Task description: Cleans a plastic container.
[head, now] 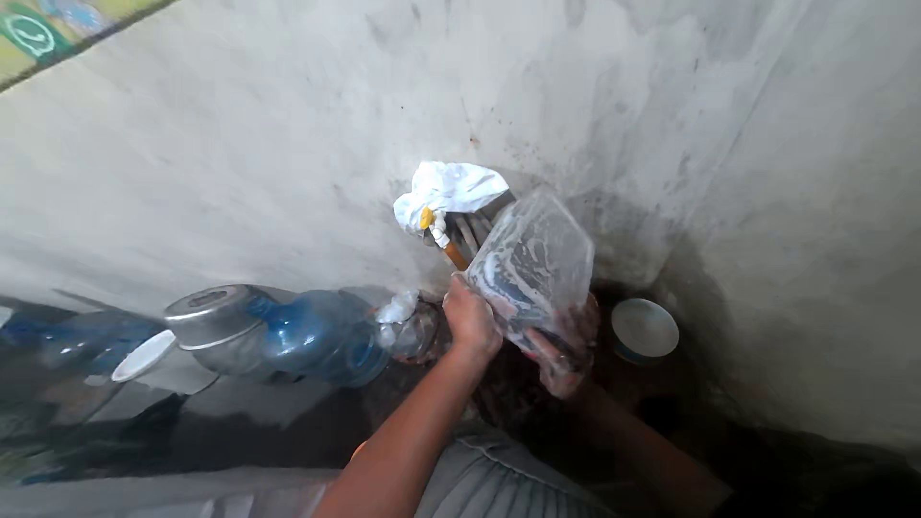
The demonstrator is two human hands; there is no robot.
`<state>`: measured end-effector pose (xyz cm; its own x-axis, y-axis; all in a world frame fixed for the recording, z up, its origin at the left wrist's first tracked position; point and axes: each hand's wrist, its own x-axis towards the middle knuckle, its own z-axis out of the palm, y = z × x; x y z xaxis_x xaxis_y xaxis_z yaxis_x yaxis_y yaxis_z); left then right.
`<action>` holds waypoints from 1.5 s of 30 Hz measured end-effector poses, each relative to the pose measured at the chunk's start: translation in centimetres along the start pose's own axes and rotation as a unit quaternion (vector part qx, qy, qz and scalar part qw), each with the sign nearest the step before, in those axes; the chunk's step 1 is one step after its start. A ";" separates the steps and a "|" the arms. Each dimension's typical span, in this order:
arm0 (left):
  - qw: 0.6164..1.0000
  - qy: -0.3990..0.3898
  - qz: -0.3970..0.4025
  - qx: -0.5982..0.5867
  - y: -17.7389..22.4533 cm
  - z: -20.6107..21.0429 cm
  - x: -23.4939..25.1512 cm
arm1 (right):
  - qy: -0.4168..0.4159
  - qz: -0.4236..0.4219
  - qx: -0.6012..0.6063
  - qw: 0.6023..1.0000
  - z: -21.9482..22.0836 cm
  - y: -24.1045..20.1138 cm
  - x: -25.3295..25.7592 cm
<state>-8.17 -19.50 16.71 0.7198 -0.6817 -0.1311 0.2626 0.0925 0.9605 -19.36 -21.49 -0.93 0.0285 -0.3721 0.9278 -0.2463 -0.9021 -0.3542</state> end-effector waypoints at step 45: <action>0.929 -0.134 0.247 0.241 0.9 -3.5 -2.3 | -0.067 0.463 0.054 0.882 -8.1 9.4 12.9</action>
<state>-7.36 -15.27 16.96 0.4735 -0.8041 0.3595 -0.4221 0.1511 0.8939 -29.19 -33.00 8.66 -0.0197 -0.9762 0.2159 -0.1306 -0.2115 -0.9686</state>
